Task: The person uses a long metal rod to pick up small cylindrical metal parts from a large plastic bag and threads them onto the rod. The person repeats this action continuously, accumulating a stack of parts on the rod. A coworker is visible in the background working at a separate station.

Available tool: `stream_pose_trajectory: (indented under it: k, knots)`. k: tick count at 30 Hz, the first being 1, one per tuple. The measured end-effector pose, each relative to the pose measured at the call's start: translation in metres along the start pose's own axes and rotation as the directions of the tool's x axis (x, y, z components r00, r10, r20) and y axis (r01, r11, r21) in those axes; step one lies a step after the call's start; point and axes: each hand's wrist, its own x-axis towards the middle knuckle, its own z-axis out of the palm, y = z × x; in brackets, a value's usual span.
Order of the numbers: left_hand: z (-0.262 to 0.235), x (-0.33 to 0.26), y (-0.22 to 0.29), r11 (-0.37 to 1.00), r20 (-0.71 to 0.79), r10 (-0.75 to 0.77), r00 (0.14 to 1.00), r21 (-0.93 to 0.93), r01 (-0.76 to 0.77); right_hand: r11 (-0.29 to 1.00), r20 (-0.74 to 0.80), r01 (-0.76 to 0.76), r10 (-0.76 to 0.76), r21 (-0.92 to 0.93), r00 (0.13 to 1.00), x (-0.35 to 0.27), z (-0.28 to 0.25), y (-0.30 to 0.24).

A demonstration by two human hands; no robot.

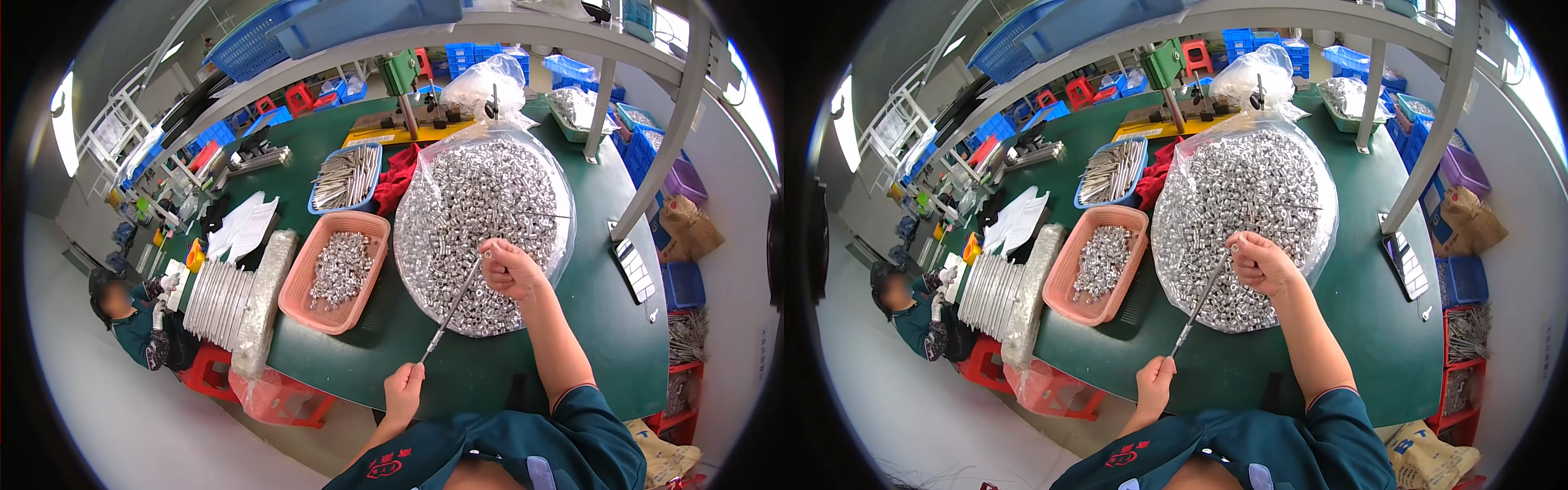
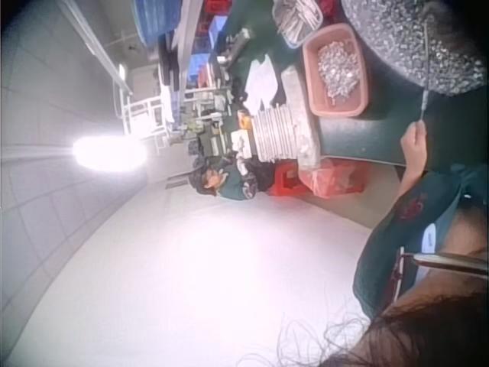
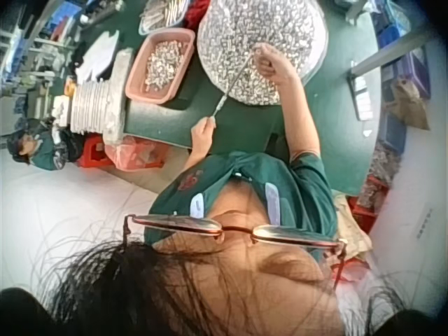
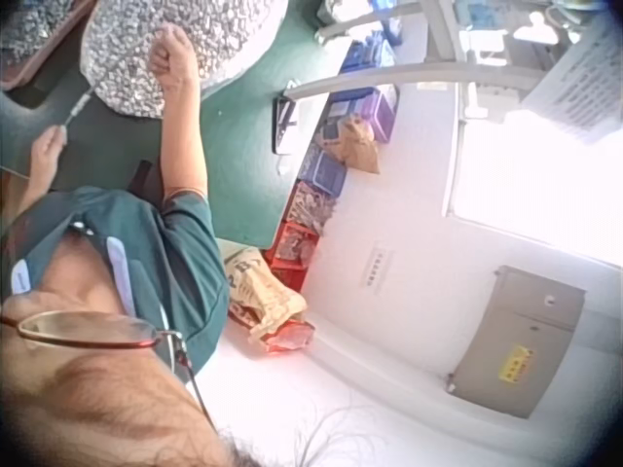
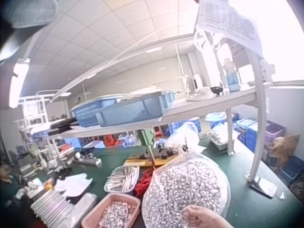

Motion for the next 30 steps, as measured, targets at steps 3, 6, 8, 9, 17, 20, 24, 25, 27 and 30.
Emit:
stream_pose_trajectory:
  k: [3,6,8,9,17,20,24,25,27,30]
  knots:
    - [0.0,0.0,-0.004,1.0,0.007,0.011,1.0,-0.007,-0.011,1.0,0.023,0.001,-0.001,-0.013,1.0,0.0,0.0,0.0]
    - [0.0,0.0,-0.002,0.999,0.012,0.033,0.999,0.016,-0.034,0.999,0.002,0.0,0.0,-0.049,1.0,0.0,0.0,-0.001]
    - [0.0,0.0,-0.005,0.999,0.014,0.029,0.999,0.029,-0.029,0.996,-0.025,-0.006,0.004,-0.086,1.0,0.0,0.001,-0.002]
    - [0.0,0.0,-0.006,0.999,0.015,0.026,1.0,0.035,-0.027,0.995,-0.037,-0.011,0.007,-0.104,0.999,-0.001,0.003,-0.003]
    - [0.003,0.0,0.003,0.999,-0.026,0.013,1.0,0.048,-0.012,0.895,-0.34,0.125,-0.288,-0.429,0.895,0.003,0.04,0.013]
    - [0.003,-0.001,0.003,0.999,-0.025,-0.009,1.0,0.03,0.01,0.777,-0.379,0.008,-0.316,-0.629,0.87,0.001,0.044,0.011]
    - [0.005,0.0,0.005,0.999,-0.061,0.031,0.998,0.041,-0.028,0.479,-0.252,-0.103,-0.257,-0.872,0.933,0.001,0.047,0.02]
    - [0.005,0.001,0.002,0.999,-0.058,0.024,0.998,0.024,-0.023,0.595,-0.278,-0.12,-0.181,-0.794,0.943,0.002,0.055,0.027]
    - [0.002,0.006,-0.007,1.0,-0.044,0.017,0.999,-0.003,-0.017,0.67,-0.172,-0.066,-0.094,-0.739,0.981,0.006,0.051,0.057]
    - [0.0,0.006,-0.016,0.989,-0.056,-0.047,0.997,-0.144,0.038,0.534,-0.035,-0.072,0.08,-0.842,0.996,0.005,0.059,0.081]
